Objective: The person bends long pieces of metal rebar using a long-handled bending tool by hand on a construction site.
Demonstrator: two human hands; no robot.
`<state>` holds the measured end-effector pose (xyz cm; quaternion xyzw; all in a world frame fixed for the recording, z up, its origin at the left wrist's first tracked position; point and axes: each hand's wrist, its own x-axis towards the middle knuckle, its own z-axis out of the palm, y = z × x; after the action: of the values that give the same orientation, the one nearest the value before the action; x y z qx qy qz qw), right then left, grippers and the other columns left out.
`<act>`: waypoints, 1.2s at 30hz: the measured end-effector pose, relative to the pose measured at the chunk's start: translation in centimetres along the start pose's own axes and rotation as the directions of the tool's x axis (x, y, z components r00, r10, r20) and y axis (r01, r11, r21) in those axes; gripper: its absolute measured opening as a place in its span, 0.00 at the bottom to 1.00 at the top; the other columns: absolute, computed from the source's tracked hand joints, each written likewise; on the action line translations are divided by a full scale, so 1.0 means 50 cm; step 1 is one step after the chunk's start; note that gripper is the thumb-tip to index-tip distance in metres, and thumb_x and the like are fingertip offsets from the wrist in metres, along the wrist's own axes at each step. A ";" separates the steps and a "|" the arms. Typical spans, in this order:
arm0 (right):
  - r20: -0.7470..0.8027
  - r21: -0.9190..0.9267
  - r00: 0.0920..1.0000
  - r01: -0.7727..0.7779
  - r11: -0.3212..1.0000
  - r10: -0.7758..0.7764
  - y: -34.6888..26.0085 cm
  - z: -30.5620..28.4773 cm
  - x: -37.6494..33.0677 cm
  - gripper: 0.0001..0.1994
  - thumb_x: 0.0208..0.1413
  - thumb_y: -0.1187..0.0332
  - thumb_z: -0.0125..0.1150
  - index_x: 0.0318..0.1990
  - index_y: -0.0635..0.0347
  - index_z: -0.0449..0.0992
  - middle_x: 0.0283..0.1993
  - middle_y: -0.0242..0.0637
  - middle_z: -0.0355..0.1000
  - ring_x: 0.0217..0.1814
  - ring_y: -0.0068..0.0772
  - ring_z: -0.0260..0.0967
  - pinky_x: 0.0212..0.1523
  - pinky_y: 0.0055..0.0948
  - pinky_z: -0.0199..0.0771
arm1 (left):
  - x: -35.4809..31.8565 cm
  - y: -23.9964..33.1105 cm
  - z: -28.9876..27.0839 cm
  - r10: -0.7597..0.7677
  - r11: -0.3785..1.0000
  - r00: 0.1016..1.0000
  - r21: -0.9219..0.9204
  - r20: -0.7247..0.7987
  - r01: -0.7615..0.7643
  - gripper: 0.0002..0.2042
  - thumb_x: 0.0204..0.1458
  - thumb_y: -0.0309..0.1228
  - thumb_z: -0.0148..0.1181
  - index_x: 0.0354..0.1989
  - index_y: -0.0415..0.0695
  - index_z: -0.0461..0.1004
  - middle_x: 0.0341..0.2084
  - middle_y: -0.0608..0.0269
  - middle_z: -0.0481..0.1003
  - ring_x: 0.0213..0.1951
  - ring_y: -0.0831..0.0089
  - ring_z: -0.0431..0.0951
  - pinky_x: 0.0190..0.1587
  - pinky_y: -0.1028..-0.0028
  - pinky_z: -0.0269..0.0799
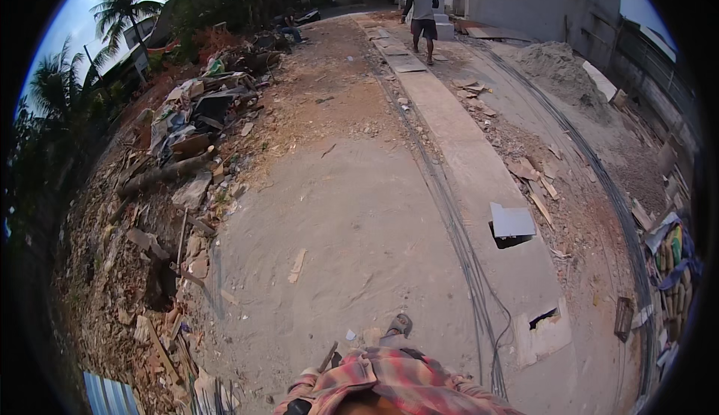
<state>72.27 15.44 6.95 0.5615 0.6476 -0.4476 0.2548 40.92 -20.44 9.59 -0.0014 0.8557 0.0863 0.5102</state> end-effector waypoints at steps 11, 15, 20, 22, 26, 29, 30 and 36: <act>-0.181 0.223 0.978 0.143 0.964 -0.103 -0.382 -0.367 0.209 0.25 0.52 0.65 0.51 0.59 0.57 0.69 0.23 0.40 0.74 0.18 0.32 0.70 0.20 0.32 0.70 | 0.181 0.283 -0.163 -0.051 0.965 0.997 -0.261 -0.060 0.034 0.20 0.46 0.44 0.60 0.44 0.46 0.80 0.37 0.48 0.80 0.46 0.53 0.79 0.48 0.61 0.73; -0.238 0.408 0.971 0.127 0.904 -0.029 -0.437 -0.394 0.252 0.24 0.51 0.67 0.51 0.59 0.56 0.71 0.21 0.39 0.73 0.17 0.29 0.69 0.18 0.32 0.68 | 0.244 0.448 -0.230 0.058 0.991 0.998 -0.118 0.002 -0.057 0.20 0.46 0.44 0.60 0.44 0.46 0.80 0.37 0.48 0.79 0.46 0.53 0.79 0.48 0.61 0.73; -0.209 0.152 0.970 -0.093 0.984 0.124 -0.389 -0.352 0.273 0.23 0.49 0.60 0.55 0.53 0.59 0.76 0.44 0.50 0.77 0.49 0.46 0.75 0.48 0.38 0.73 | 0.371 0.638 -0.352 0.120 0.990 0.991 0.063 0.064 -0.124 0.20 0.46 0.44 0.60 0.45 0.46 0.80 0.37 0.47 0.79 0.46 0.53 0.79 0.48 0.61 0.73; -0.023 -0.048 0.992 0.119 0.992 -0.121 -0.375 -0.344 0.269 0.23 0.49 0.59 0.54 0.52 0.59 0.76 0.49 0.52 0.75 0.56 0.47 0.71 0.55 0.38 0.69 | 0.424 0.733 -0.415 0.159 0.978 0.984 0.125 0.074 -0.168 0.20 0.46 0.44 0.60 0.45 0.46 0.79 0.37 0.47 0.79 0.46 0.53 0.79 0.49 0.61 0.73; -0.119 0.217 0.975 -0.158 0.963 0.187 -0.422 -0.379 0.253 0.22 0.50 0.61 0.53 0.51 0.59 0.76 0.45 0.48 0.76 0.51 0.45 0.73 0.51 0.37 0.71 | 0.464 0.967 -0.543 0.284 0.928 0.957 0.234 0.055 -0.288 0.20 0.46 0.44 0.59 0.45 0.47 0.79 0.38 0.47 0.79 0.46 0.53 0.79 0.49 0.61 0.73; -0.213 0.304 0.952 -0.148 0.941 0.219 -0.529 -0.463 0.251 0.20 0.51 0.61 0.53 0.51 0.58 0.76 0.42 0.46 0.77 0.47 0.44 0.74 0.47 0.36 0.72 | 0.428 1.183 -0.622 0.375 0.858 0.925 0.404 -0.068 -0.318 0.20 0.47 0.44 0.58 0.46 0.48 0.79 0.38 0.47 0.79 0.46 0.53 0.78 0.50 0.60 0.72; -0.243 0.339 0.943 -0.139 0.930 0.229 -0.569 -0.502 0.250 0.20 0.51 0.62 0.53 0.51 0.58 0.76 0.41 0.45 0.77 0.45 0.43 0.75 0.46 0.36 0.72 | 0.406 1.260 -0.640 0.424 0.844 0.902 0.395 -0.077 -0.363 0.18 0.47 0.43 0.58 0.43 0.47 0.79 0.35 0.49 0.79 0.42 0.54 0.79 0.46 0.61 0.73; -0.252 0.754 0.964 0.136 0.642 0.091 -0.860 -0.767 0.346 0.15 0.50 0.69 0.53 0.44 0.64 0.76 0.28 0.34 0.75 0.31 0.29 0.75 0.30 0.29 0.70 | 0.226 1.682 -0.667 0.835 0.518 0.546 0.249 0.058 -0.818 0.18 0.49 0.46 0.58 0.43 0.48 0.78 0.34 0.48 0.79 0.42 0.51 0.79 0.44 0.60 0.73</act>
<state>33.69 58.64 23.16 0.6629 0.4325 -0.6026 -0.1017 -1.23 58.40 27.50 0.4657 0.7738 0.2111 0.3739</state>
